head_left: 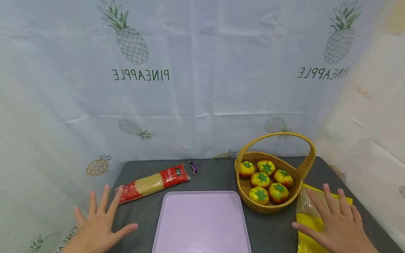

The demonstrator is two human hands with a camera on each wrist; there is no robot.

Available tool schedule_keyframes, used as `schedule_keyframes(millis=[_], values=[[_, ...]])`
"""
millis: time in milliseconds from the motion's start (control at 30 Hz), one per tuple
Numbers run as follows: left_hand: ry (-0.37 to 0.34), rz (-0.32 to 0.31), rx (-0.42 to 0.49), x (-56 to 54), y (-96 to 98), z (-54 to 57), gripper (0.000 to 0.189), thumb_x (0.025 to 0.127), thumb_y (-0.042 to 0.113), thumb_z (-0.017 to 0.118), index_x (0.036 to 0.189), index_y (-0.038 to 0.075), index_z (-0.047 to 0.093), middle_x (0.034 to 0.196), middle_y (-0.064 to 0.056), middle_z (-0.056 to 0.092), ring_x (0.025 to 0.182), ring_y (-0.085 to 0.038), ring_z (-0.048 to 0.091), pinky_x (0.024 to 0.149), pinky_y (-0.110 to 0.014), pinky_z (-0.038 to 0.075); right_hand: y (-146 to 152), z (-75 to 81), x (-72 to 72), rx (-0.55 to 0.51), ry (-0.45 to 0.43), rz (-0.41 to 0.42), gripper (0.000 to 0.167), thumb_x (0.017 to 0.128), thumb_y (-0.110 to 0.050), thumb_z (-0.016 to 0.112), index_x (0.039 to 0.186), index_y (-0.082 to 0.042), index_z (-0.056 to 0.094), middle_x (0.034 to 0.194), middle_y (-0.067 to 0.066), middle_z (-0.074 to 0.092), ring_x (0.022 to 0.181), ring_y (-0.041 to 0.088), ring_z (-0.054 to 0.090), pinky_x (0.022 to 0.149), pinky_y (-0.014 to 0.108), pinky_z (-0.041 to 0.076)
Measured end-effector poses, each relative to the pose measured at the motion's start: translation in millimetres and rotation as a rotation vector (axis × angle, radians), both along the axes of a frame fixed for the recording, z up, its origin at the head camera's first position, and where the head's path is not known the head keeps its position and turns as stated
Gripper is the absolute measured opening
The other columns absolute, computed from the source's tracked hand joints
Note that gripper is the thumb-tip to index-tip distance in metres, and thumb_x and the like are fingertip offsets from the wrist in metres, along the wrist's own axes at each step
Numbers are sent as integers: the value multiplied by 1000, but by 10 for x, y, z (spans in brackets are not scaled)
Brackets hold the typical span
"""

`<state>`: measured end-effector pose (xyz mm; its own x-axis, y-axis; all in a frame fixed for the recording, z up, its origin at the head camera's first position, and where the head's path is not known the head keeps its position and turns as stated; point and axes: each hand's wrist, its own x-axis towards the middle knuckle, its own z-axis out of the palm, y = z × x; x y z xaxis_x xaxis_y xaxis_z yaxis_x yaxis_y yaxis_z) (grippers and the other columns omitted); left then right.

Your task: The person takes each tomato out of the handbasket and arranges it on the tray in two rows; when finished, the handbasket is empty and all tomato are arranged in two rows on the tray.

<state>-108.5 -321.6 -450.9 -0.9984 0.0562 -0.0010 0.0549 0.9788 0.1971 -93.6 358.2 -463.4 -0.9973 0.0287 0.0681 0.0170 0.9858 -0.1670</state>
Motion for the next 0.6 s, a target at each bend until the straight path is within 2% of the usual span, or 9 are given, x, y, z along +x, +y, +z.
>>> schedule_keyframes(millis=[100,200,300,433,500,600], values=[[5,-22,13,-7,34,28,120,93,78,63,175,21,-6,178,-33,-7,152,-78,-4,94,-104,0,-54,85,-18,-19,12,67,113,91,-79,66,176,-28,12,178,27,-16,158,60,-25,108,88,10],[8,-55,92,2,133,55,115,96,75,62,176,19,0,180,-29,-1,155,-73,9,103,-98,14,-121,168,-44,-42,17,111,112,91,-76,68,176,-29,12,179,26,-11,161,60,-18,108,87,16],[4,-72,216,-11,294,95,109,99,73,60,176,18,5,181,-25,7,159,-62,19,111,-89,28,-231,252,-130,-73,18,117,112,91,-75,70,175,-25,16,180,28,-3,163,60,-10,107,91,17],[12,-75,301,-65,566,144,107,99,75,57,174,11,15,177,-24,24,160,-52,31,116,-80,37,-421,346,-277,-102,62,129,109,90,-74,72,172,-14,31,177,32,15,160,62,15,107,92,23],[-12,-65,316,-98,690,140,109,98,76,57,172,5,20,175,-26,29,159,-52,33,119,-78,37,-495,363,-344,-120,77,142,106,90,-73,73,168,-9,39,174,35,23,154,64,27,107,90,29],[-83,-47,350,-154,828,99,110,97,73,64,170,1,25,171,-29,36,146,-49,53,116,-72,46,-559,354,-428,-143,70,144,103,90,-71,75,162,-3,47,167,39,33,144,67,39,107,89,33]])
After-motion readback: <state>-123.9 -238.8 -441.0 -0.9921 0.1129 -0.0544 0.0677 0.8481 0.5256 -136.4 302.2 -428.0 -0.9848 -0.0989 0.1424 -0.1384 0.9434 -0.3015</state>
